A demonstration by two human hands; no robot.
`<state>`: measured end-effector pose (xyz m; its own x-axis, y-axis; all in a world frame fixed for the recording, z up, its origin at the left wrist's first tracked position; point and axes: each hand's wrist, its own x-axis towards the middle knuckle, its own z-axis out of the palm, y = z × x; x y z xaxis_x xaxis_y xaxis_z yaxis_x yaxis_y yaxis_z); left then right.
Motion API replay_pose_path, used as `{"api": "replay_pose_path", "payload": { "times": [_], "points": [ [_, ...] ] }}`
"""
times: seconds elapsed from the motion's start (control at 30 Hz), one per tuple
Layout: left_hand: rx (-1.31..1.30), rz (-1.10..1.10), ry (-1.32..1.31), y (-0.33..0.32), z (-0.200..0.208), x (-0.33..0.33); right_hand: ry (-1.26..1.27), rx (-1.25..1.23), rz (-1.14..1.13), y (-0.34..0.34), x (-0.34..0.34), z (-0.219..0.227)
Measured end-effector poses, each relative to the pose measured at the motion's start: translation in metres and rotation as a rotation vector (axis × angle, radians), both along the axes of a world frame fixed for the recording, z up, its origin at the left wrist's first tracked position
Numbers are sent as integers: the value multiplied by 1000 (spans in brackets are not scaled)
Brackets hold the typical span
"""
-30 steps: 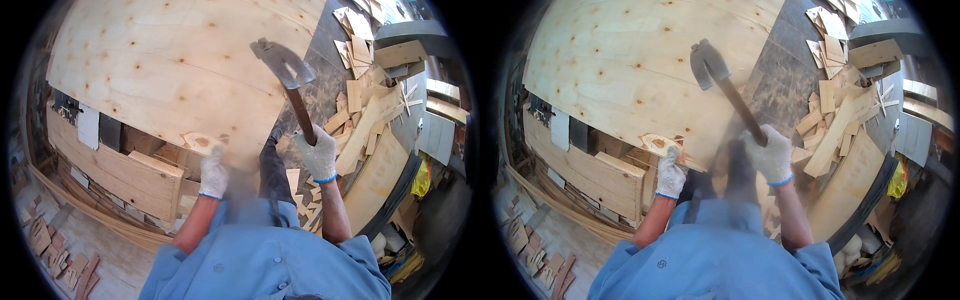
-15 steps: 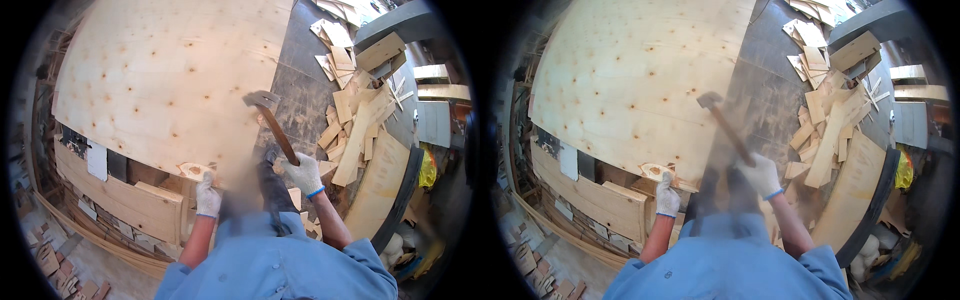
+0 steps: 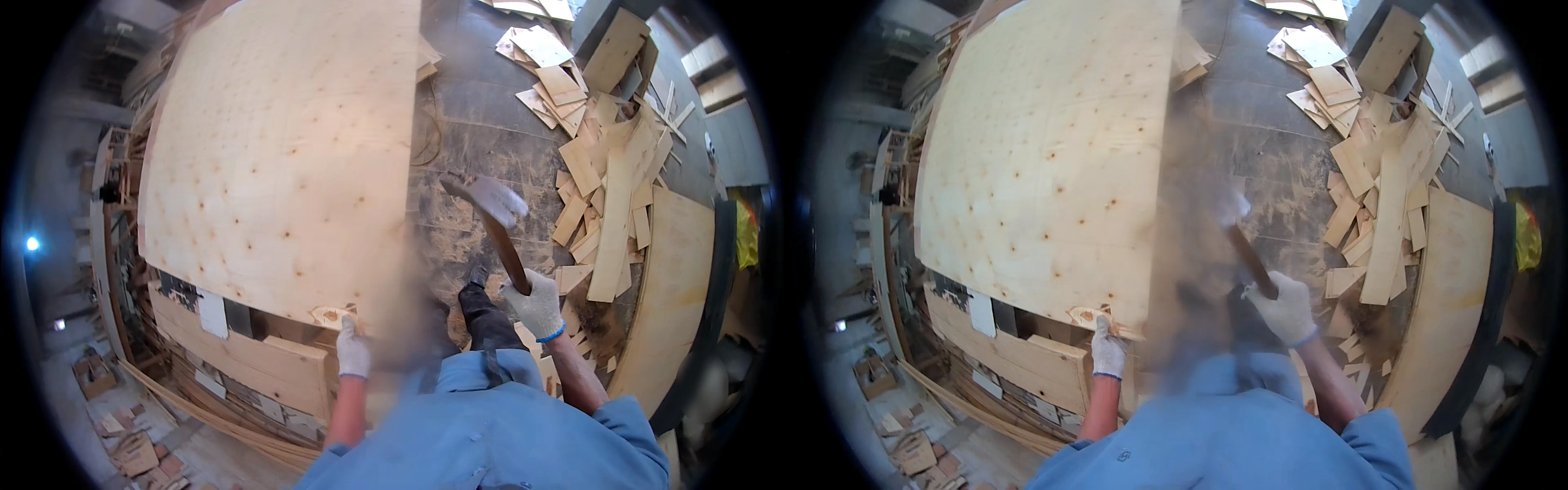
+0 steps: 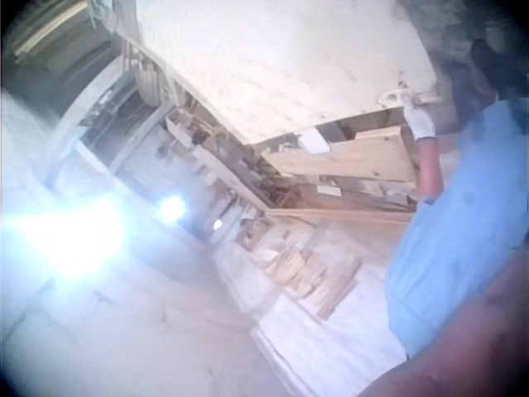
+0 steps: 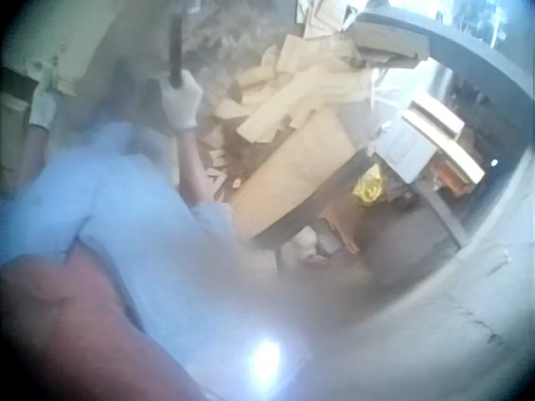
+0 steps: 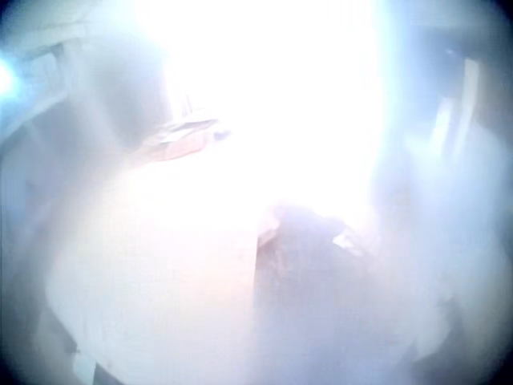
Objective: The person traces a template onto a plywood sheet using a pencil, then hammers nails into the marked areas. The person walks through the workshop and uses a staple gun to attach a wooden frame to a board.
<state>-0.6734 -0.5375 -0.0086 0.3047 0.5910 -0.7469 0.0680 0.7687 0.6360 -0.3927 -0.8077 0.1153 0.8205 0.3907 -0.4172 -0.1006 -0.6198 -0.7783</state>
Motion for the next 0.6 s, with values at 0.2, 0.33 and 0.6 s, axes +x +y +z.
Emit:
{"api": "replay_pose_path", "payload": {
  "times": [0.2,0.33,0.6],
  "points": [
    [-190,145,39,-8,9,6,-38,-40,78,-22,33,-9],
    [17,78,107,-25,28,27,85,-247,147,-50,42,-36],
    [116,170,-22,-20,-6,22,205,-477,217,-107,43,-109]
  ]
}}
